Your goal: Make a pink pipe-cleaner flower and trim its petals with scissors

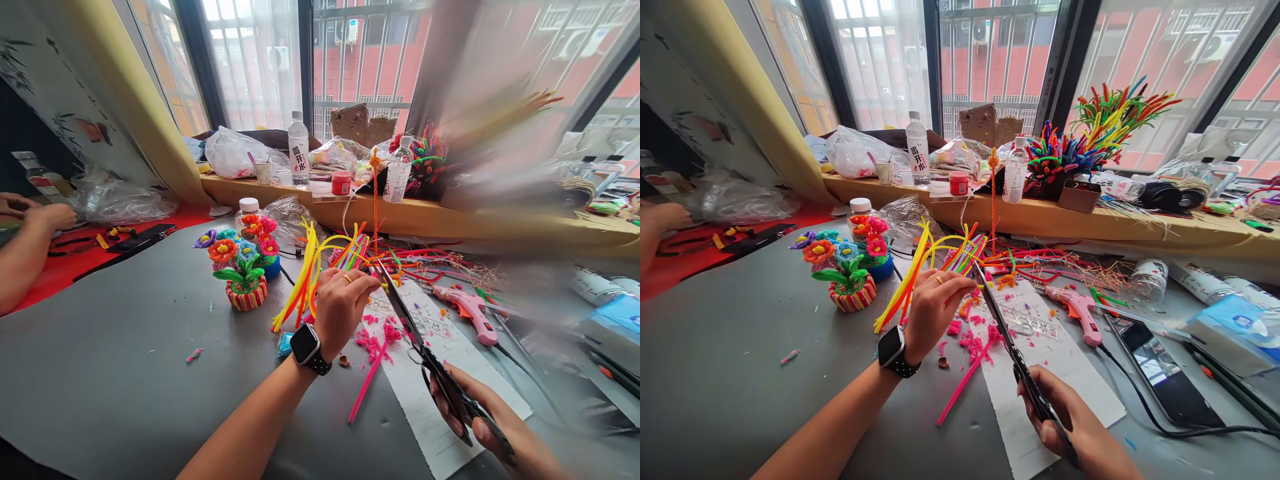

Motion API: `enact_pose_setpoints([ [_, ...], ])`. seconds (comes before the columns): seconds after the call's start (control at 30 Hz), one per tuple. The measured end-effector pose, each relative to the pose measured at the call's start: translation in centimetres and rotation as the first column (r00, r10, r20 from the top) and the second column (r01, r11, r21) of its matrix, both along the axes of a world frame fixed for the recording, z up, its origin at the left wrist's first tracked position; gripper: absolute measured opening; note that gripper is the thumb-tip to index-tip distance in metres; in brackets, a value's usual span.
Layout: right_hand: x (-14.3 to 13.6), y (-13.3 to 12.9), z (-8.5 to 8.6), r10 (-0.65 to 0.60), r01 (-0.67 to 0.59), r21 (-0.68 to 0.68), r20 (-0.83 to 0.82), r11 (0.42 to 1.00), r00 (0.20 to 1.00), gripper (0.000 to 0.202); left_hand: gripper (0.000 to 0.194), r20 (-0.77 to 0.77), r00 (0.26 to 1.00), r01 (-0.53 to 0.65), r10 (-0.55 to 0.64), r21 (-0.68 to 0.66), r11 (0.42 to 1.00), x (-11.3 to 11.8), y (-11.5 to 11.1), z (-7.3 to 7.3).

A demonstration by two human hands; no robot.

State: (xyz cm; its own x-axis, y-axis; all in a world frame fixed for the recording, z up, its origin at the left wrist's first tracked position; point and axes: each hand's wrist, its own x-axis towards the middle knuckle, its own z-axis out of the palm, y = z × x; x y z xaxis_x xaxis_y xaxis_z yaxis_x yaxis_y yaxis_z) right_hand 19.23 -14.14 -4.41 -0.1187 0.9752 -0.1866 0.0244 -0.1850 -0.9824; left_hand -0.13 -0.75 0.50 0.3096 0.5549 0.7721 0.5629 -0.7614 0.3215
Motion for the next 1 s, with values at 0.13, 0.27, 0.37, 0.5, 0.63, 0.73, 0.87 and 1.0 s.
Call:
enact_pose_setpoints([
  [0.13,0.7,0.0,-0.6,0.023,-0.025,-0.031,-0.056,0.999,0.998,0.070,0.011,0.025,1.000,0.010,-0.010,0.007,1.000,0.0,0.1,0.0],
  [0.27,1.0,0.0,-0.7,0.099,-0.098,0.033,-0.027,0.995,0.995,0.061,0.011,0.004,1.000,0.026,-0.027,0.033,0.999,-0.1,0.2,0.1],
  [0.37,0.5,-0.2,-0.4,0.028,-0.026,0.028,-0.063,0.999,0.998,0.063,0.011,-0.014,0.999,0.052,-0.051,0.050,0.997,-0.2,0.3,0.2],
  [0.5,0.0,-0.4,-0.1,-0.017,0.016,-0.013,-0.103,1.000,0.995,0.071,0.012,-0.011,0.999,0.054,-0.053,0.064,0.997,-0.3,0.4,0.3],
  [0.63,-0.1,-0.3,0.1,-0.039,0.038,-0.012,-0.096,0.999,0.995,0.070,0.011,-0.014,0.999,0.052,-0.052,0.068,0.996,-0.2,0.4,0.3],
  [0.73,-0.2,-0.1,0.0,-0.020,0.019,-0.010,-0.070,1.000,0.997,0.064,0.012,-0.015,0.999,0.048,-0.047,0.059,0.997,-0.2,0.4,0.3],
  [0.87,-0.4,0.3,0.1,0.018,-0.019,0.035,0.031,0.999,0.999,0.051,0.013,-0.027,0.999,0.040,-0.039,0.040,0.998,-0.3,0.5,0.0],
  [1.0,-0.9,0.5,0.4,0.031,-0.037,0.054,0.100,0.998,0.994,0.046,0.012,-0.031,0.999,0.029,-0.028,0.024,0.999,-0.2,0.7,-0.3],
])
